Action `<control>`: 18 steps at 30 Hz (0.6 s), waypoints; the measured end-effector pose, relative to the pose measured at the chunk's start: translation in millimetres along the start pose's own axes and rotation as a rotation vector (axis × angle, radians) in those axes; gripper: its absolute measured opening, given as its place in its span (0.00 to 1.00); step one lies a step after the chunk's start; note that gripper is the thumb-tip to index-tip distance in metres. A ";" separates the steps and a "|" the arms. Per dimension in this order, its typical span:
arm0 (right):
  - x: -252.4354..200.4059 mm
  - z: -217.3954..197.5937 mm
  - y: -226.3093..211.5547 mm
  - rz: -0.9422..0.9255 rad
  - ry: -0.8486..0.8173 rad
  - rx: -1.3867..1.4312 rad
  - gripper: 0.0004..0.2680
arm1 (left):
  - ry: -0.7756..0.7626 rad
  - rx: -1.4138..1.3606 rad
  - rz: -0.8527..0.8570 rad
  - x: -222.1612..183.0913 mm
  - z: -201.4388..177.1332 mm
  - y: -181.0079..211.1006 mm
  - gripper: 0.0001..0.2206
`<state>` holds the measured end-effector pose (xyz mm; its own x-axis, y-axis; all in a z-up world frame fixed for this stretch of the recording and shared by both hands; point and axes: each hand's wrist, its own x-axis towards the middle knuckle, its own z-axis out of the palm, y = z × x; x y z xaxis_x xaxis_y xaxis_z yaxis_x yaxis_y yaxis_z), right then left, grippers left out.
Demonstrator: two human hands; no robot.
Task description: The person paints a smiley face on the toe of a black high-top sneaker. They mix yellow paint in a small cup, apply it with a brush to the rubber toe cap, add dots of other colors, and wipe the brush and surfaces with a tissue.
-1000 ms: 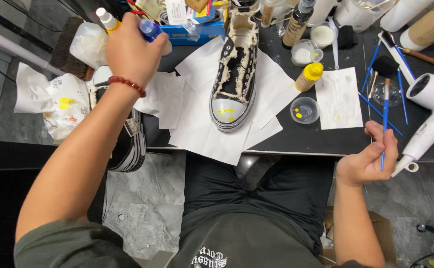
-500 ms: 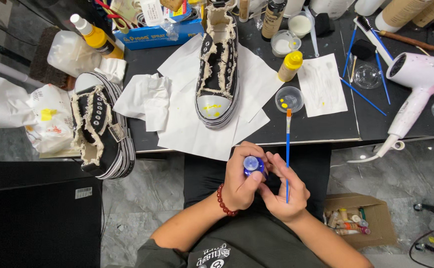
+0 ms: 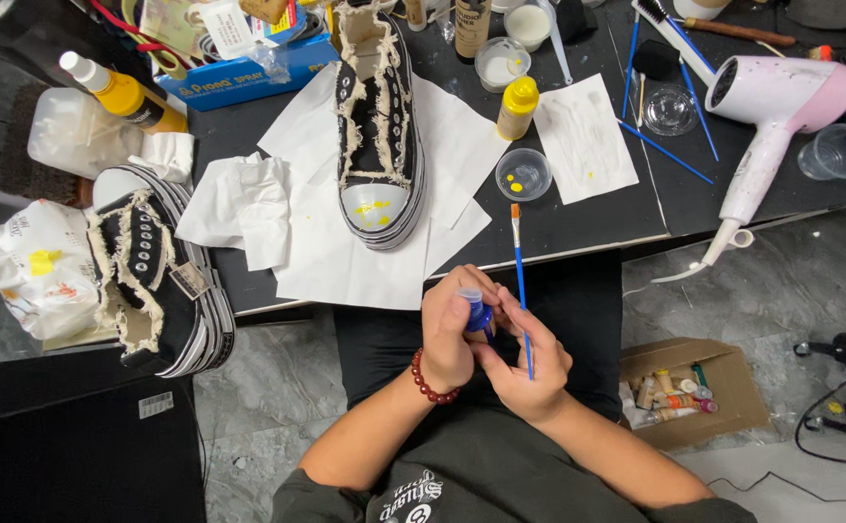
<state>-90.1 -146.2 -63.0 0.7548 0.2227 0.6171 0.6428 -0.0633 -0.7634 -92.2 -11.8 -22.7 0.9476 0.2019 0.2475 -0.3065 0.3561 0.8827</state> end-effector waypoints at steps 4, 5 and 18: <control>-1.6 -1.7 3.5 0.023 -0.013 0.103 0.26 | -0.002 -0.198 -0.180 -4.1 -0.6 9.6 0.26; -2.6 -2.3 6.0 0.038 -0.013 0.149 0.26 | -0.003 -0.209 -0.208 -3.0 0.2 11.4 0.26; 29.8 -50.3 43.6 -0.020 0.185 0.237 0.31 | -0.137 0.847 -0.036 43.4 0.5 76.2 0.20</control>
<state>-33.0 -191.2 -68.3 0.7674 0.0395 0.6400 0.6255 0.1732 -0.7607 -74.4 23.6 55.5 0.9748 0.0718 0.2114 -0.1571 -0.4521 0.8780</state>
